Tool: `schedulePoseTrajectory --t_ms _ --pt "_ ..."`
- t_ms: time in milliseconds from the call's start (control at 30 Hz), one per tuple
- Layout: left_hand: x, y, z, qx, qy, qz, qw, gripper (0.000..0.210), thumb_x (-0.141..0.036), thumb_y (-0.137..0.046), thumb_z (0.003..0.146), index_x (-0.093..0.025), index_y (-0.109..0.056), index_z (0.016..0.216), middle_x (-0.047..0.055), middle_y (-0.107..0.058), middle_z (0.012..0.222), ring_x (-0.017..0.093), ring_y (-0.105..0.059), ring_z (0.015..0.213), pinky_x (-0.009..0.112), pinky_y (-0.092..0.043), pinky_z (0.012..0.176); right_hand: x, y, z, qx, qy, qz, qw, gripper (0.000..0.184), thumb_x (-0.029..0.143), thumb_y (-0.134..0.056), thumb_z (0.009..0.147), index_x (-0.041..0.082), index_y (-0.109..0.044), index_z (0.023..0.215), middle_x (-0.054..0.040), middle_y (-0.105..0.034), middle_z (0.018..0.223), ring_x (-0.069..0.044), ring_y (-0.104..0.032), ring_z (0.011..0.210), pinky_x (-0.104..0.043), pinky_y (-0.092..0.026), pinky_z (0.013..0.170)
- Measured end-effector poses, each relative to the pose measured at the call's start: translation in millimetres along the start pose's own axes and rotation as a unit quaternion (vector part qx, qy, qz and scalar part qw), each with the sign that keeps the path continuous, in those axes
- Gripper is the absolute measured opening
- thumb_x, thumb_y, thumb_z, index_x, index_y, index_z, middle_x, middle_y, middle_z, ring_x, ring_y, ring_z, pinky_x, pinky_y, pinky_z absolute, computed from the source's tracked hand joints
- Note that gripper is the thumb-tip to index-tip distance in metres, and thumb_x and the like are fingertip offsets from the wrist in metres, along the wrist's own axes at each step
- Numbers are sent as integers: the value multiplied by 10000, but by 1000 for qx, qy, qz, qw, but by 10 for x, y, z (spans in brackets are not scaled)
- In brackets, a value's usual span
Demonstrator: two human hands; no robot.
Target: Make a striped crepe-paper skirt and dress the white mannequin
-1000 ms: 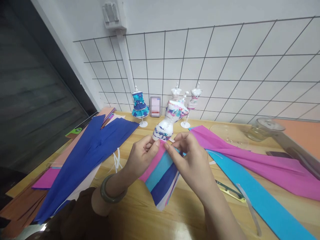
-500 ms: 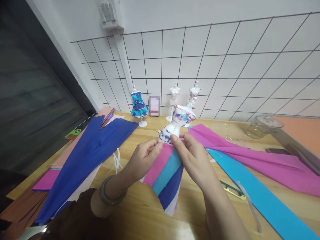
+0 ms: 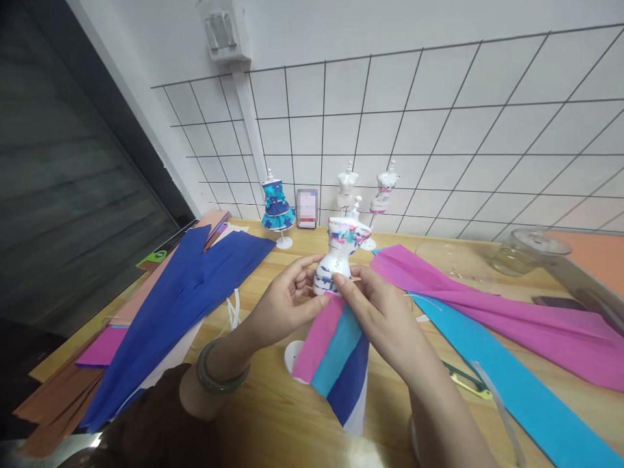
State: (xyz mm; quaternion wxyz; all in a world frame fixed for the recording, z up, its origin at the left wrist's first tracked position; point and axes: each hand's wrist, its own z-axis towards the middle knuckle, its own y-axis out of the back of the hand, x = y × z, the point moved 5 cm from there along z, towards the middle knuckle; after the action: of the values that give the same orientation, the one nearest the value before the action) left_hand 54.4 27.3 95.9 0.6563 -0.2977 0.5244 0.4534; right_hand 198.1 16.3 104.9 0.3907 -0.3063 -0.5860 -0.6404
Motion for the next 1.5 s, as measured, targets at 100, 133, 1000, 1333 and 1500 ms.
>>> schedulePoseTrajectory --t_ms 100,133,1000,1333,1500 --pt "0 2 5 7 -4 8 1000 496 -191 -578 795 -200 -411 1262 100 -571 1142 208 -545 1080 331 -457 883 11 6 -3 -1 0 -14 1000 449 575 -454 836 233 -619 1075 -29 -697 853 -246 -632 870 -331 -475 756" --pt "1 3 6 8 -3 10 1000 497 -187 -575 795 -198 -408 1263 101 -573 1139 208 -548 1076 333 -457 883 16 8 -1 0 3 -17 1000 455 575 -451 837 225 -623 1070 -34 -697 845 -249 -632 870 -329 -476 749" --pt "-7 173 46 -105 -48 103 988 465 -114 -566 747 -203 -486 1197 42 -632 996 139 -593 914 256 -476 794 70 -2 -20 15 41 -64 997 456 567 -461 830 190 -640 1014 -26 -630 657 -190 -579 621 -269 -434 524" --pt "-37 201 37 -111 -59 89 988 486 -109 -562 750 -192 -471 1220 56 -619 1019 137 -589 923 241 -480 791 157 -84 -85 69 73 -18 995 300 451 -498 856 253 -685 981 -54 -702 945 -227 -638 834 -332 -515 703" --pt "-26 184 30 -106 -60 78 990 491 -131 -572 762 -202 -458 1235 57 -614 1010 134 -588 910 233 -484 770 160 -91 -91 66 97 -19 993 278 424 -507 861 268 -682 1009 -56 -683 1071 -235 -630 926 -353 -511 781"
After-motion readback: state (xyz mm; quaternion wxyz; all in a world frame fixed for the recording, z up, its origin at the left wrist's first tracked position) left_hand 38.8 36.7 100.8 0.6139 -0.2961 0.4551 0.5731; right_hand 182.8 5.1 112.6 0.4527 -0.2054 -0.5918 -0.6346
